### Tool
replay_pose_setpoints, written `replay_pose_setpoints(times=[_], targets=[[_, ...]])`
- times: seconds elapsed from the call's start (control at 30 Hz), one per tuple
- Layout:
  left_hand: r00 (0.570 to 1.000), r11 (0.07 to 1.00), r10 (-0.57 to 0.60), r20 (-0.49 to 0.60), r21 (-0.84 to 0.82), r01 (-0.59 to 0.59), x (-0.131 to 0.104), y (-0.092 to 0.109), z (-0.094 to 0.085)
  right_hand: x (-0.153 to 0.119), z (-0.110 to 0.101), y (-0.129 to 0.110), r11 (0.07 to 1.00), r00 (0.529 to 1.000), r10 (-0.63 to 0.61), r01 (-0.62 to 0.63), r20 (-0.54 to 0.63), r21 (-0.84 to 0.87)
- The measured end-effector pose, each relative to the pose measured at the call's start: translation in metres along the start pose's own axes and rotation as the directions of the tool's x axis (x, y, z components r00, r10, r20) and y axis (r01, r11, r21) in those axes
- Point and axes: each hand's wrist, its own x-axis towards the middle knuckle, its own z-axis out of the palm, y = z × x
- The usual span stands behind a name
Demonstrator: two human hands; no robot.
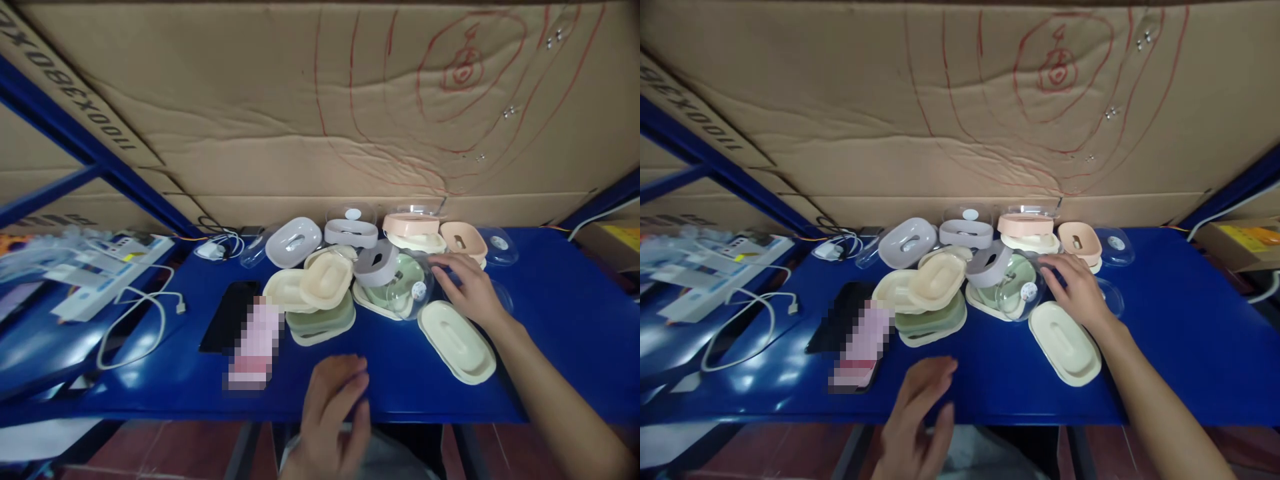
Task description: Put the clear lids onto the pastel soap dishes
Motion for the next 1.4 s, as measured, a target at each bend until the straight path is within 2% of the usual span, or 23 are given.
replay_pose_setpoints(times=[0.1, 0.17, 0.23, 0.37, 0.53, 0.63, 0.7, 0.77, 0.83, 0.9, 0.97, 1.17, 1.4], targets=[[0.992, 0.998, -0.002, 0.124, 0.063, -0.006, 0.009, -0.019, 0.022, -0.001, 0.003, 0.001, 1.000, 1.000, -0.008, 0.007, 0.021, 0.017], [0.968, 0.993, -0.034, 0.250, 0.121, 0.004, 0.009, -0.021, 0.031, -0.001, 0.004, 0.001, 0.999, 0.999, -0.016, 0.015, 0.028, 0.035], [0.941, 0.986, -0.070, 0.332, 0.169, 0.014, 0.007, -0.018, 0.035, 0.000, 0.005, -0.002, 0.998, 0.999, -0.027, 0.026, 0.030, 0.053], [0.922, 0.980, -0.103, 0.374, 0.196, 0.030, 0.003, -0.015, 0.036, 0.001, 0.006, -0.007, 0.996, 0.998, -0.047, 0.044, 0.039, 0.080], [0.933, 0.982, -0.100, 0.346, 0.183, 0.038, 0.006, -0.016, 0.036, 0.002, 0.007, -0.007, 0.995, 0.997, -0.056, 0.050, 0.056, 0.088], [0.945, 0.991, -0.055, 0.323, 0.134, 0.012, 0.006, -0.016, 0.036, 0.001, 0.007, -0.008, 0.995, 0.997, -0.055, 0.050, 0.055, 0.086], [0.974, 0.999, -0.006, 0.227, 0.047, -0.005, 0.001, -0.018, 0.034, 0.000, 0.006, -0.009, 0.995, 0.997, -0.057, 0.052, 0.057, 0.082], [0.997, 1.000, 0.010, 0.075, -0.027, -0.008, -0.007, -0.021, 0.032, 0.000, 0.006, -0.010, 0.994, 0.996, -0.070, 0.065, 0.052, 0.086], [0.998, 0.998, -0.021, -0.054, -0.064, 0.017, -0.016, -0.024, 0.030, -0.001, 0.006, -0.012, 0.993, 0.996, -0.084, 0.080, 0.034, 0.087], [0.993, 0.994, -0.063, -0.104, -0.091, 0.053, -0.022, -0.026, 0.029, -0.001, 0.006, -0.013, 0.993, 0.996, -0.090, 0.088, 0.014, 0.077], [0.993, 0.991, -0.069, -0.093, -0.118, 0.058, -0.023, -0.026, 0.028, -0.001, 0.004, -0.014, 0.994, 0.996, -0.090, 0.090, -0.002, 0.062], [0.998, 0.990, 0.009, 0.062, -0.138, -0.001, -0.013, -0.021, 0.027, 0.000, 0.001, -0.018, 0.994, 0.996, -0.084, 0.085, -0.017, 0.065], [0.996, 0.997, 0.003, 0.094, -0.076, 0.004, -0.012, -0.019, 0.027, -0.001, 0.003, -0.017, 0.994, 0.997, -0.074, 0.074, 0.000, 0.081]])
